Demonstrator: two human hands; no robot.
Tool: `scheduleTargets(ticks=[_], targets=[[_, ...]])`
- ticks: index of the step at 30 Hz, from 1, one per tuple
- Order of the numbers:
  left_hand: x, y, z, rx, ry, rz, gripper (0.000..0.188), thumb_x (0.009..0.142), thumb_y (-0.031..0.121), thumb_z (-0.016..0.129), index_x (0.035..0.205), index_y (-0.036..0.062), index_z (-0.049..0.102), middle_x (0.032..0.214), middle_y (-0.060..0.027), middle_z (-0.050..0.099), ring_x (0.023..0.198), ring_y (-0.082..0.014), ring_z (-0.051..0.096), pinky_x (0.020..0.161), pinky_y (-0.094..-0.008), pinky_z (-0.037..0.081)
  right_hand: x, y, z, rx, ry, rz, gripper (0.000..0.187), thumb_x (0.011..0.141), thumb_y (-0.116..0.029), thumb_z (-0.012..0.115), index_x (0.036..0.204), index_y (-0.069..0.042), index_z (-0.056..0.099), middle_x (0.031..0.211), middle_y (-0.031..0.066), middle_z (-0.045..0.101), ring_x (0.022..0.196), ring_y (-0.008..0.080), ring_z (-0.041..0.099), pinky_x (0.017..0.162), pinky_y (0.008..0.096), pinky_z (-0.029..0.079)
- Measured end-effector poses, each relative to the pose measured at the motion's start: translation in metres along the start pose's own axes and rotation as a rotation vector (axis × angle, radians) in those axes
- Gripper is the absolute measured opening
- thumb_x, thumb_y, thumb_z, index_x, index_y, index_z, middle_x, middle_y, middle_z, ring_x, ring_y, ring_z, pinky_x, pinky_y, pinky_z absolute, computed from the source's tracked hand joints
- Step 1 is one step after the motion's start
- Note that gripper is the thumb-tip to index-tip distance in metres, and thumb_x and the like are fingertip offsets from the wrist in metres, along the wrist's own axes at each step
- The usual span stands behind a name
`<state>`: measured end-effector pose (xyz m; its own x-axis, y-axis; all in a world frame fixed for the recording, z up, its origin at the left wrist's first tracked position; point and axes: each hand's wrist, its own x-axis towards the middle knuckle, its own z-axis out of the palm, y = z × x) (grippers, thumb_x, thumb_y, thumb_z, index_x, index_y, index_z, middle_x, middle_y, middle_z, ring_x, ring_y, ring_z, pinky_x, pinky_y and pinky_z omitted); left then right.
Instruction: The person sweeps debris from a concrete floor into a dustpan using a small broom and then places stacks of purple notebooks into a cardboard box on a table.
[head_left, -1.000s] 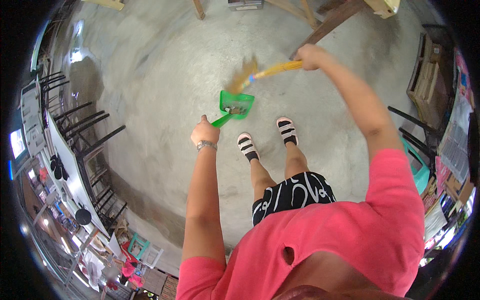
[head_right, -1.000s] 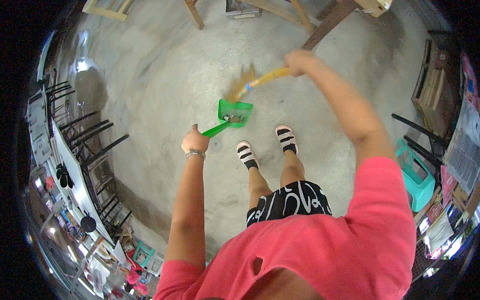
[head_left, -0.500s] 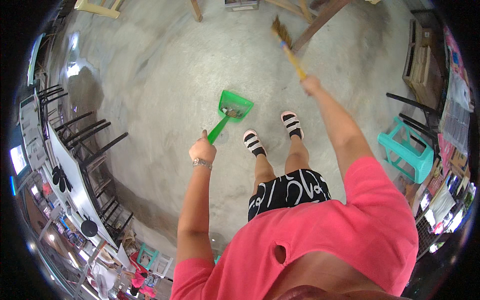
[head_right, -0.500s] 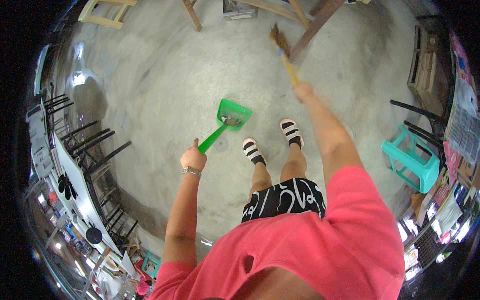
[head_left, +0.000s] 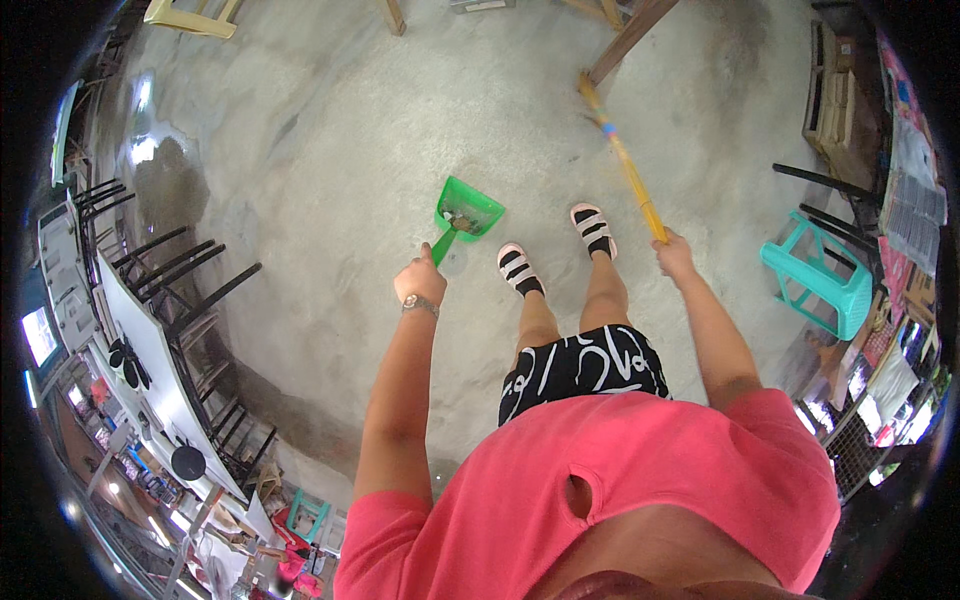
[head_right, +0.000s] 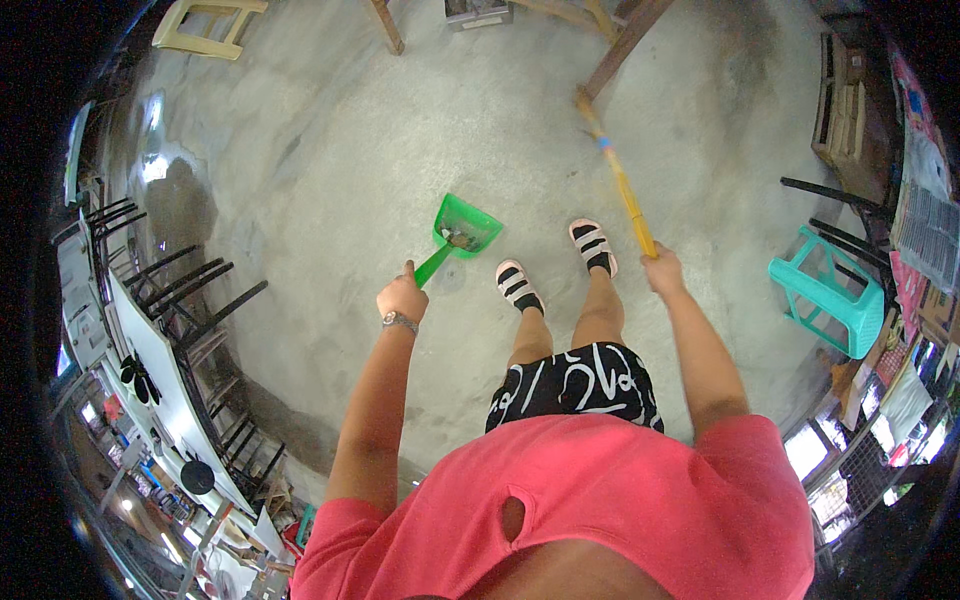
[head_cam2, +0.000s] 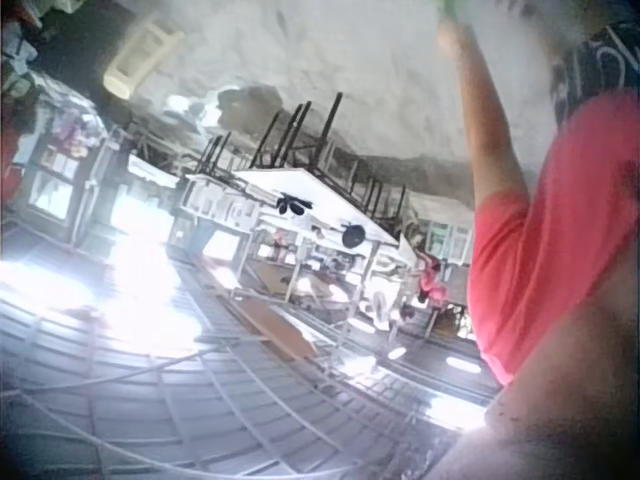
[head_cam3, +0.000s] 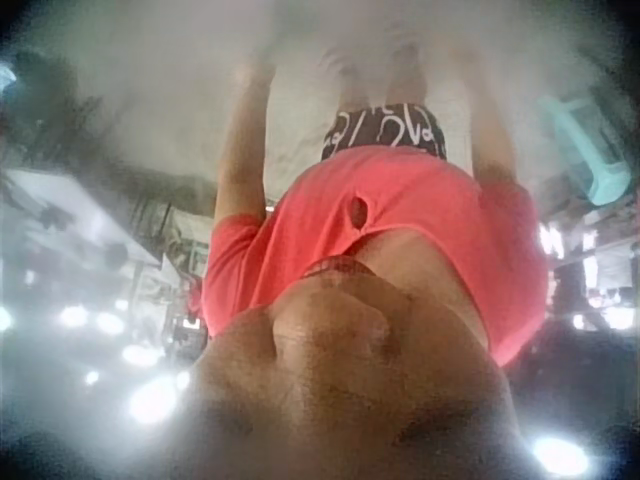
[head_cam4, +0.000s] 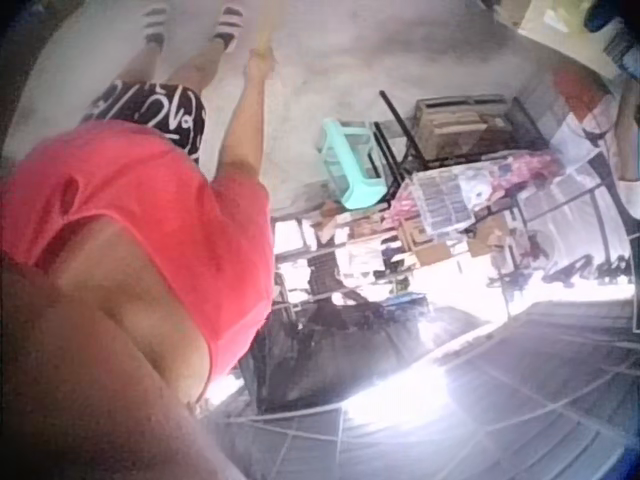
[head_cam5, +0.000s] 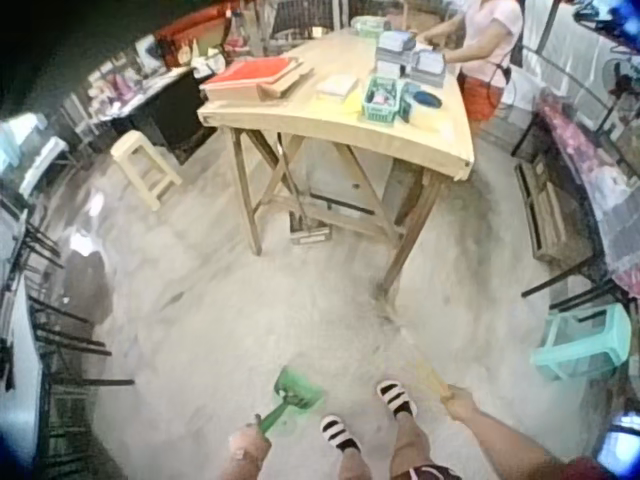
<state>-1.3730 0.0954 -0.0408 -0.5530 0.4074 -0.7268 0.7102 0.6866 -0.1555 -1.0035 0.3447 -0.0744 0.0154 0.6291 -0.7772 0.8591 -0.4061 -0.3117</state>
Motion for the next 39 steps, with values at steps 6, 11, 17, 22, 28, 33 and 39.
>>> scheduleTargets(ticks=[6, 11, 17, 22, 28, 33, 39], targets=[[-0.001, 0.003, -0.005, -0.014, 0.034, 0.014, 0.058, 0.074, 0.013, 0.051, 0.130, 0.0149, 0.038, 0.091, -0.0100, 0.063, 0.081, -0.0268, 0.063, 0.066, -0.0394, 0.051, -0.003, 0.075, 0.153, -0.184, 0.162, -0.309, 0.032, 0.075, -0.021, 0.062, 0.104, -0.006, 0.060, 0.065, 0.0116, 0.058, 0.051, 0.0205, 0.056, 0.046, 0.0311, 0.045], [-0.014, -0.033, 0.026, -0.013, 0.037, 0.010, 0.058, 0.075, 0.013, 0.051, 0.130, 0.0139, 0.036, 0.094, -0.0114, 0.062, 0.081, -0.0278, 0.063, 0.066, -0.0400, 0.050, -0.069, 0.034, 0.075, -0.308, -0.298, -0.393, 0.043, 0.073, -0.018, 0.063, 0.115, -0.009, 0.058, 0.067, 0.0079, 0.060, 0.061, 0.0135, 0.058, 0.053, 0.0264, 0.045], [-0.041, -0.089, 0.053, -0.050, 0.027, -0.019, 0.058, 0.075, 0.012, 0.051, 0.131, 0.0162, 0.035, 0.097, -0.0113, 0.061, 0.080, -0.0282, 0.063, 0.063, -0.0399, 0.050, -0.087, 0.029, 0.023, -0.035, -0.129, 0.035, 0.031, 0.072, -0.019, 0.060, 0.101, -0.009, 0.063, 0.082, 0.0159, 0.065, 0.072, 0.0325, 0.063, 0.063, 0.0374, 0.048], [-0.047, -0.092, 0.050, 0.007, 0.017, 0.048, 0.057, 0.075, 0.012, 0.050, 0.130, 0.0184, 0.036, 0.094, -0.0113, 0.062, 0.080, -0.0281, 0.063, 0.064, -0.0405, 0.051, -0.072, 0.075, 0.151, -0.301, 0.247, -0.277, 0.026, 0.075, -0.020, 0.059, 0.096, -0.005, 0.063, 0.074, 0.0172, 0.062, 0.058, 0.0259, 0.061, 0.053, 0.0361, 0.048], [-0.039, -0.090, 0.074, 0.022, 0.041, 0.009, 0.056, 0.076, 0.010, 0.050, 0.130, 0.0160, 0.037, 0.092, -0.0097, 0.062, 0.074, -0.0260, 0.063, 0.061, -0.0382, 0.051, -0.133, -0.009, 0.161, -0.310, -0.549, -0.060, 0.034, 0.069, -0.021, 0.066, 0.100, -0.007, 0.065, 0.075, 0.0190, 0.061, 0.070, 0.0332, 0.059, 0.063, 0.0412, 0.046], [-0.049, -0.105, 0.079, -0.061, 0.009, -0.053, 0.058, 0.076, 0.011, 0.051, 0.131, 0.0156, 0.036, 0.093, -0.0098, 0.061, 0.075, -0.0259, 0.063, 0.062, -0.0383, 0.051, -0.122, -0.075, 0.073, -0.451, -0.265, -0.537, 0.043, 0.070, -0.021, 0.065, 0.111, -0.011, 0.059, 0.085, 0.0197, 0.063, 0.079, 0.0321, 0.062, 0.072, 0.0391, 0.047], [-0.070, -0.118, 0.090, -0.156, -0.032, -0.161, 0.060, 0.074, 0.014, 0.053, 0.131, 0.0165, 0.036, 0.095, -0.0103, 0.061, 0.079, -0.0276, 0.063, 0.063, -0.0398, 0.051, 0.031, -0.216, 0.059, -0.449, 0.031, -0.763, 0.032, 0.074, -0.022, 0.059, 0.103, -0.007, 0.061, 0.079, 0.0192, 0.063, 0.073, 0.0314, 0.062, 0.065, 0.0393, 0.047]])
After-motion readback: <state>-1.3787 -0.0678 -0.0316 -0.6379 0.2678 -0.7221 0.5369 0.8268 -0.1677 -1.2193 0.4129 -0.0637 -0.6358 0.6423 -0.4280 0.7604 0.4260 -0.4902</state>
